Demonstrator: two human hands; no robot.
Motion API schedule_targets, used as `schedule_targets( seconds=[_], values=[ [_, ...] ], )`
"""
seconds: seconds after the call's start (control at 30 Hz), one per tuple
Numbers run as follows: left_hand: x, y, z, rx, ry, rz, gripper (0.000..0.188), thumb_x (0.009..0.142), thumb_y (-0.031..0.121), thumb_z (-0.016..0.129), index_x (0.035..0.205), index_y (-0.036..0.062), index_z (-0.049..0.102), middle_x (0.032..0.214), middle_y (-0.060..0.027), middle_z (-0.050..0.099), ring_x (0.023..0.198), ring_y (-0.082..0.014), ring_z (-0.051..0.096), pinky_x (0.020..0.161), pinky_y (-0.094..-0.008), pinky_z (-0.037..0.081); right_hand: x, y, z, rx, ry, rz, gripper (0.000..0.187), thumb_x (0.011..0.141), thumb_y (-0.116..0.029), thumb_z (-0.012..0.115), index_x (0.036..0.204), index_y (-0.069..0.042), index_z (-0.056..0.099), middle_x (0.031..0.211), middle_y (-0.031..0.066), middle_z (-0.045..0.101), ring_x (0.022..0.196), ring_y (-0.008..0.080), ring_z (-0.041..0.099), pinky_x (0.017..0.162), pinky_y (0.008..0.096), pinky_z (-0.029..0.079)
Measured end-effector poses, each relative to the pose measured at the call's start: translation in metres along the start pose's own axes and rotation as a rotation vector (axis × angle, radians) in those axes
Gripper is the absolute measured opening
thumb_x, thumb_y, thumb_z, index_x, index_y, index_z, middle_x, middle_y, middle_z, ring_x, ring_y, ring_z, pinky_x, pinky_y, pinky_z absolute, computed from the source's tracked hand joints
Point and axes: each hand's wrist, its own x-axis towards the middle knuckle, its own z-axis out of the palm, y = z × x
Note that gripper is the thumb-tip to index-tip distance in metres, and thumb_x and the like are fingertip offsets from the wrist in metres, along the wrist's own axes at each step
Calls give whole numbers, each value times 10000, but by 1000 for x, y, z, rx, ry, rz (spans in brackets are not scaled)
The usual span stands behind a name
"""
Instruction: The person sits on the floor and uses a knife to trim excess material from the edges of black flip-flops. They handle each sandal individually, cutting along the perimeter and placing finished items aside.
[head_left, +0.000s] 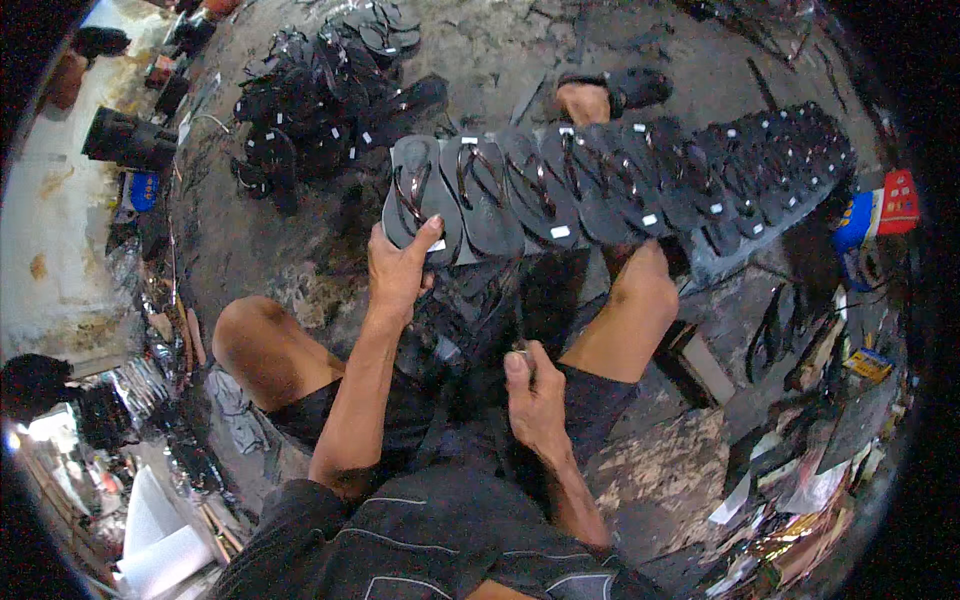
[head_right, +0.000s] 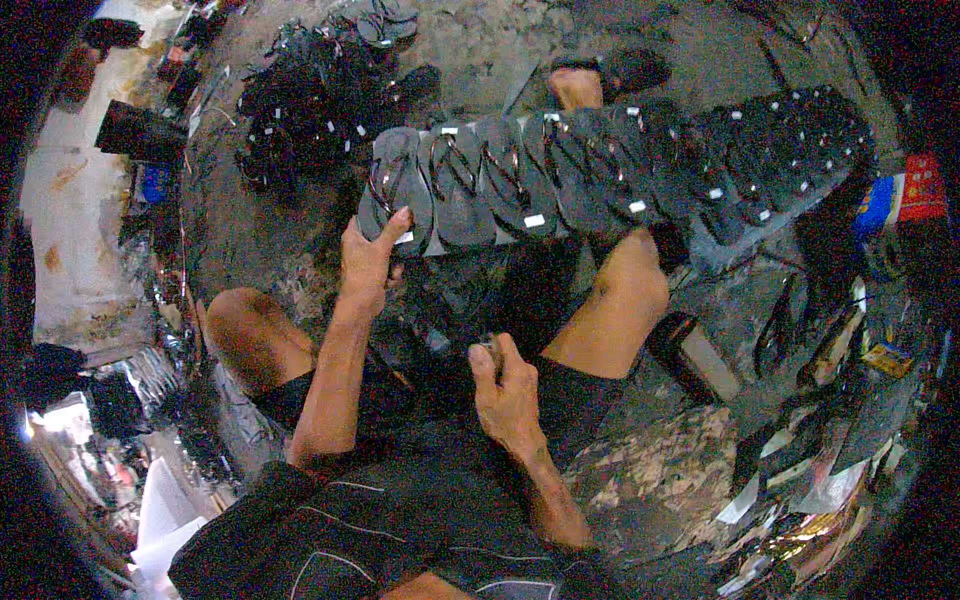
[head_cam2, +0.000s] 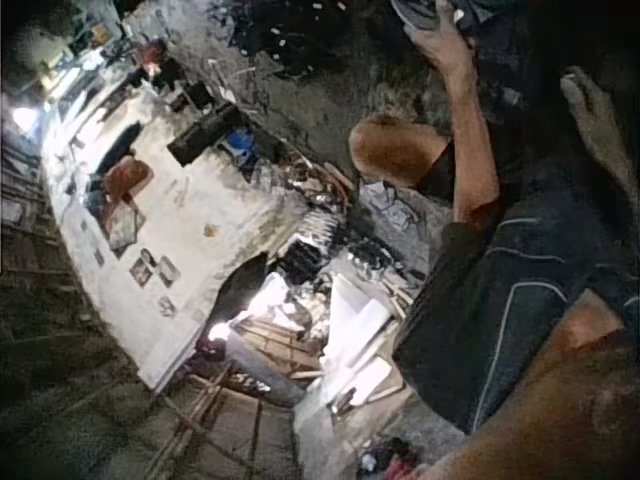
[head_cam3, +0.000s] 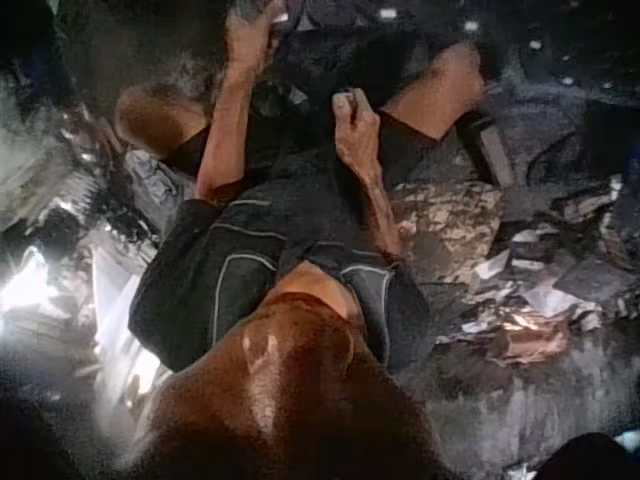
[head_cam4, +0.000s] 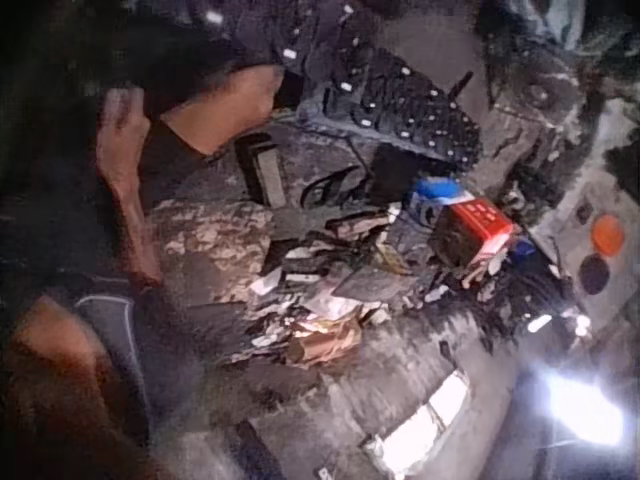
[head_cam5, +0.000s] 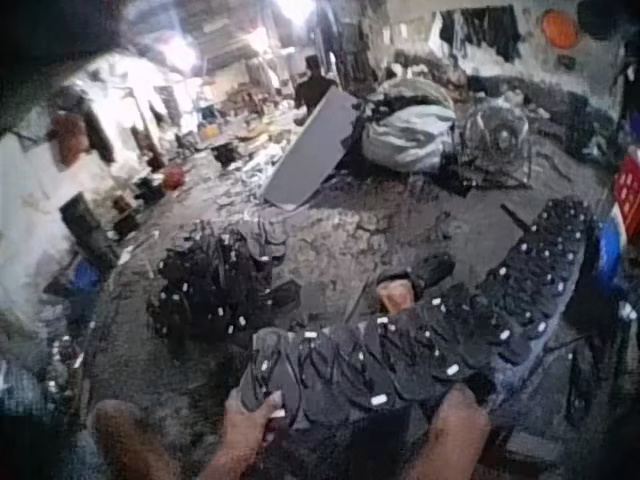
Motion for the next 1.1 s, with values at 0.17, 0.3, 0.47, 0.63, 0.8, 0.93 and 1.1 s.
schedule_targets(
  seconds=[0.17, 0.3, 0.47, 0.63, 0.8, 0.93, 1.1],
  values=[
    [-8, 0, -6, -188, -110, -93, 410, 889, 253, 786, 1158, 50, 553, 848, -16, 621, 511, -66, 494, 359, -224, 347, 10, 20, 40, -107, -36, 34, 375, 1020, -368, 583, 980, 5, 577, 753, 234, 650, 673, 460, 634, 590, 506, 460],
    [-4, -4, -1, -272, -155, -56, 364, 898, 192, 774, 1161, 75, 551, 866, 3, 618, 551, -52, 498, 368, -215, 329, 31, 36, 54, -151, 37, 2, 377, 1018, -351, 591, 972, 23, 589, 752, 235, 631, 650, 394, 602, 591, 487, 454],
    [-5, -7, 1, -375, -199, -39, 380, 900, 156, 766, 1187, 90, 527, 927, 7, 618, 581, -48, 501, 376, -212, 313, 88, 46, 72, -168, 143, -23, 357, 1026, -279, 606, 890, 49, 562, 685, 221, 562, 567, 334, 495, 551, 416, 402],
    [-4, -11, 1, -359, -184, -51, 392, 905, 164, 761, 1212, 102, 525, 949, 12, 614, 585, -47, 489, 382, -203, 306, 129, 58, 65, -226, 46, -188, 336, 1027, -285, 599, 950, 41, 579, 674, 195, 572, 583, 237, 489, 589, 427, 423],
    [-7, -6, 6, -393, -208, -87, 398, 907, 184, 754, 1234, 111, 540, 939, 14, 617, 554, -49, 469, 382, -192, 310, 182, 122, 77, -135, -122, -251, 398, 1015, -288, 550, 1269, 10, 621, 1354, 273, 586, 1267, 469, 537, 1068, 518, 432],
    [-3, -17, -8, -426, -156, -104, 336, 915, 203, 740, 1179, 101, 559, 894, -6, 629, 531, -57, 484, 375, -197, 322, 206, 148, 112, -353, -9, -691, 462, 985, -279, 564, 1362, -12, 552, 1450, 243, 515, 1328, 455, 474, 1124, 510, 371],
    [2, -19, 22, -438, -257, -185, 311, 914, 256, 741, 1105, 92, 558, 831, -27, 623, 458, -63, 443, 373, -196, 327, 277, 295, 134, -687, -176, -610, 584, 933, -255, 604, 1461, -49, 463, 1528, 198, 428, 1446, 367, 328, 1220, 459, 211]
  ],
)
